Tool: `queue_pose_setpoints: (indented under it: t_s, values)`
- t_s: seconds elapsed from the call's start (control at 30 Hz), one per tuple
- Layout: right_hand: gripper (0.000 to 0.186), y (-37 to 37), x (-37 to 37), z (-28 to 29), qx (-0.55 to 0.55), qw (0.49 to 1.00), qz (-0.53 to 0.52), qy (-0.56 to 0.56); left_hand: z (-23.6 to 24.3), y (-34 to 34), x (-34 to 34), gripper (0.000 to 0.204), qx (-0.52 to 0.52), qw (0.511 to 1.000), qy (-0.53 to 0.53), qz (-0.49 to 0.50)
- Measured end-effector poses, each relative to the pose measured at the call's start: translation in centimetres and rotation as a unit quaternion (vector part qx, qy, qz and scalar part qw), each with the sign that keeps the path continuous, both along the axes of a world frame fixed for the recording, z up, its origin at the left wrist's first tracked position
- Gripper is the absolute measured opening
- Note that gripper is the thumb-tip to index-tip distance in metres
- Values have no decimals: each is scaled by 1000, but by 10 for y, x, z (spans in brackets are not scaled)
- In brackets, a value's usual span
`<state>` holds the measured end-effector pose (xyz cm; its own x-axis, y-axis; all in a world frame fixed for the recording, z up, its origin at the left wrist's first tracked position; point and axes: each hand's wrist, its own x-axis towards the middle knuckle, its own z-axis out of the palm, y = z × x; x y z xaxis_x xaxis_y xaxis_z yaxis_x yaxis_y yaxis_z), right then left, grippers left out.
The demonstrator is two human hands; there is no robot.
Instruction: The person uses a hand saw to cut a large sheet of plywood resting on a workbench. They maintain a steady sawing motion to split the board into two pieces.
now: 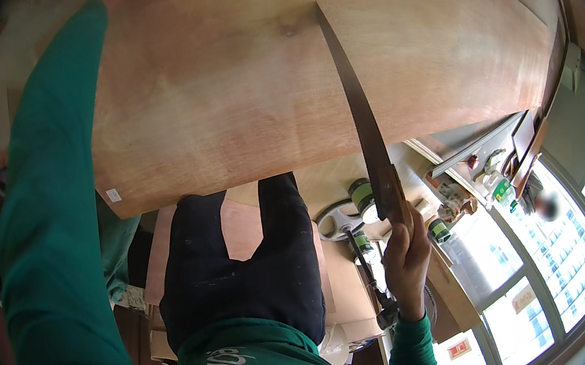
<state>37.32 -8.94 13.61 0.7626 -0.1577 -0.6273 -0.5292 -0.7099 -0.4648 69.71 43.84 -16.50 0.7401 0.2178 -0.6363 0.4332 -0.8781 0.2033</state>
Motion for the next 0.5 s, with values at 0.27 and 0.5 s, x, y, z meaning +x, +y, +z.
queue_pose_setpoints:
  t_s: [0.27, 0.5]
  values:
    - [43, 56, 149, -196, 54, 975, 69, -205, 5, -10, 11, 141, -36, 999, 29, -29]
    - [42, -4, -13, -10, -21, 999, 29, 1, 2, -2, -7, 123, -20, 999, -24, -11]
